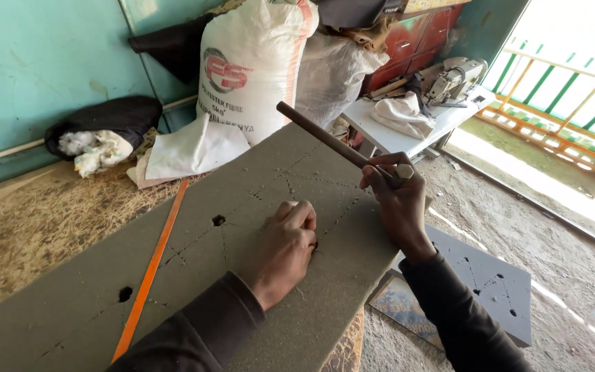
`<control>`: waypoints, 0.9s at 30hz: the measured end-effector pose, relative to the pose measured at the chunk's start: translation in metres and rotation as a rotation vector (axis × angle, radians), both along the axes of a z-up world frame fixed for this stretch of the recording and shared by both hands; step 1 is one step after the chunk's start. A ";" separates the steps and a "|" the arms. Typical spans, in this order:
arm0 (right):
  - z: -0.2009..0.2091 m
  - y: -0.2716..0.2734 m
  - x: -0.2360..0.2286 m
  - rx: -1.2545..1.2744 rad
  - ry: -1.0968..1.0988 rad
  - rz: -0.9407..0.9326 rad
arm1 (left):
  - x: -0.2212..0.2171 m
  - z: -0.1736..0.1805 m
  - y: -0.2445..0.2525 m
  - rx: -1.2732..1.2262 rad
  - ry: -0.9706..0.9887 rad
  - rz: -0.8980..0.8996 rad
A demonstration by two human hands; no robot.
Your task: The person uses a hammer and a metal punch to create holes in a rectangular foam board. They then use a thin orange stick to scrape and clear debris from the holes.
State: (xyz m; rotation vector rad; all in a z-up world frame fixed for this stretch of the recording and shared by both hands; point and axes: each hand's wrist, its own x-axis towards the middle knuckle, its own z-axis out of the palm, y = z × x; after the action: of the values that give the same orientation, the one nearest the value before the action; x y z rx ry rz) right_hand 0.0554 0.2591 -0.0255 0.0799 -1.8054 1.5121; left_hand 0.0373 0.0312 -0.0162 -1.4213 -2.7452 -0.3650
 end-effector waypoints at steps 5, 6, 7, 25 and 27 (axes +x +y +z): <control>0.005 0.000 0.003 0.066 -0.040 -0.003 | 0.005 -0.011 -0.001 0.121 0.090 -0.007; 0.004 0.000 0.002 0.065 -0.041 0.000 | 0.004 -0.013 -0.002 0.119 0.089 -0.003; 0.003 0.001 0.001 0.055 -0.042 0.002 | 0.004 -0.016 -0.002 0.149 0.105 -0.002; 0.002 0.003 0.003 -0.001 -0.001 0.033 | -0.003 -0.027 -0.004 0.421 0.008 0.011; 0.003 0.003 0.004 -0.009 0.000 0.038 | -0.004 -0.030 -0.004 0.428 -0.009 0.027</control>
State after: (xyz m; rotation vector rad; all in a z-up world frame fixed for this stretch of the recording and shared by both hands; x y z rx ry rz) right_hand 0.0591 0.2617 -0.0227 0.1111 -1.8064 1.5465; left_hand 0.0334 0.0271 -0.0458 -1.2662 -2.4793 -0.8934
